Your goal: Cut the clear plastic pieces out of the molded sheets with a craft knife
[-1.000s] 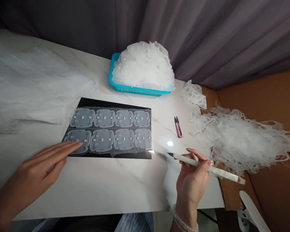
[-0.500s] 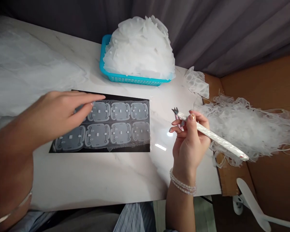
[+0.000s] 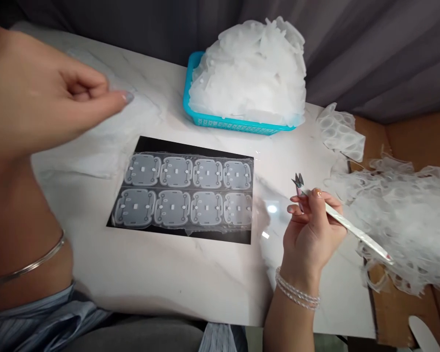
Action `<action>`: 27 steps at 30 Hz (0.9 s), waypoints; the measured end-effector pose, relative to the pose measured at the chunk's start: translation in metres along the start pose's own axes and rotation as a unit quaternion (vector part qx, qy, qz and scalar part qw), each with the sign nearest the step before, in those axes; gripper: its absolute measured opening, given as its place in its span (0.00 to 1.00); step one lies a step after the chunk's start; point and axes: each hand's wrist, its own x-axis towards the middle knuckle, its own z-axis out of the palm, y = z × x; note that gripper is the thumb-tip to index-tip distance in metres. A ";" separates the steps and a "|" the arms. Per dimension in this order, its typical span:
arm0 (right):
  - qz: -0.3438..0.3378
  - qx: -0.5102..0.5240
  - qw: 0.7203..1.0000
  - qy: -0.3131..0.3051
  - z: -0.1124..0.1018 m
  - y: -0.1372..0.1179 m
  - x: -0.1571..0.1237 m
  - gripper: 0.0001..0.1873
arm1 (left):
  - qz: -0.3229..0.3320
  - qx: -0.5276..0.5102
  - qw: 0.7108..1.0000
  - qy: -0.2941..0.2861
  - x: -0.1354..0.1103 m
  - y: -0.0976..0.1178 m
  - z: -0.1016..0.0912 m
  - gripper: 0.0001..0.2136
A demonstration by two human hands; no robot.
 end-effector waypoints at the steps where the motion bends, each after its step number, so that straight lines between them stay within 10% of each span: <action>1: 0.008 -0.004 1.000 -0.003 0.001 0.001 -0.001 0.11 | 0.006 0.049 0.999 -0.013 0.000 0.010 0.002 0.18; 10: 0.058 -0.050 0.997 -0.007 0.000 0.013 -0.001 0.07 | -0.006 0.017 0.991 -0.130 0.000 0.017 0.026 0.16; 27: 0.042 -0.076 0.996 -0.001 0.002 0.017 -0.010 0.05 | 0.025 0.036 0.992 -0.121 -0.001 0.012 0.026 0.16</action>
